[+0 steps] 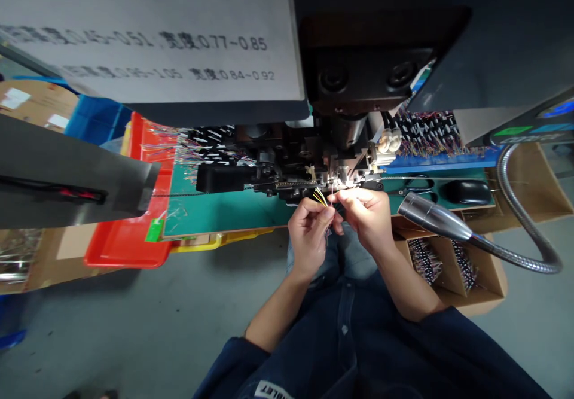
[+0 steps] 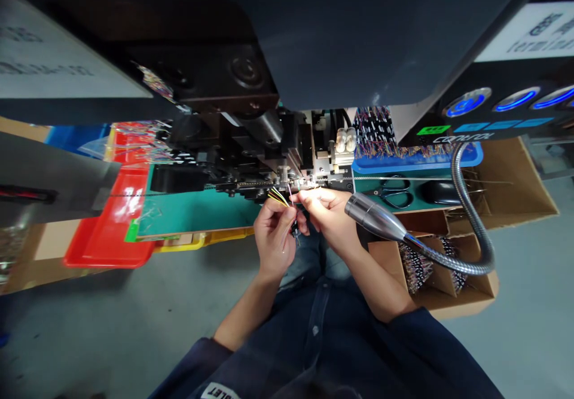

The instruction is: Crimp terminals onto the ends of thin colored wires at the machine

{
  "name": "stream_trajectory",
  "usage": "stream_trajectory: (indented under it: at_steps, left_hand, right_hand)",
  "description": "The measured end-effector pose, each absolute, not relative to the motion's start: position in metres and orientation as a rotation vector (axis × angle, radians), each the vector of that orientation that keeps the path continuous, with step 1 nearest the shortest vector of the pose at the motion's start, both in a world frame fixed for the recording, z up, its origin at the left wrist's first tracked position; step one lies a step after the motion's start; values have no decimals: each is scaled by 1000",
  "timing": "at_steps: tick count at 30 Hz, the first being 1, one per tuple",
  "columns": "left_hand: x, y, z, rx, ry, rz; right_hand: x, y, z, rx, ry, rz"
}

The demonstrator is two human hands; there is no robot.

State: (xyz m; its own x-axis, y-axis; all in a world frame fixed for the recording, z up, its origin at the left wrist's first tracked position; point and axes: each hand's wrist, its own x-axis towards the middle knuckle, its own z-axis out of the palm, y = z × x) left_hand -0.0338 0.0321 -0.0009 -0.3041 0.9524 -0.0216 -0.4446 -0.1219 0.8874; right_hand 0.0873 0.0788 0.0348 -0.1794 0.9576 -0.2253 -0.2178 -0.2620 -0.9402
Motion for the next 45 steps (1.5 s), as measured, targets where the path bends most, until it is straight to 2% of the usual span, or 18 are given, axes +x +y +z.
stream_trajectory:
  at_steps: [15,24,45]
  left_hand:
    - [-33,33,2,707,1090,1654]
    - [-33,31,-7,733,1013,1623]
    - [-33,34,-1,699,1045,1667]
  right_hand:
    - [84,79,32,-1143,-972,1592]
    - [89,78,54,-1097,-1111,1603]
    - [85,80,45,-1079,-937,1711]
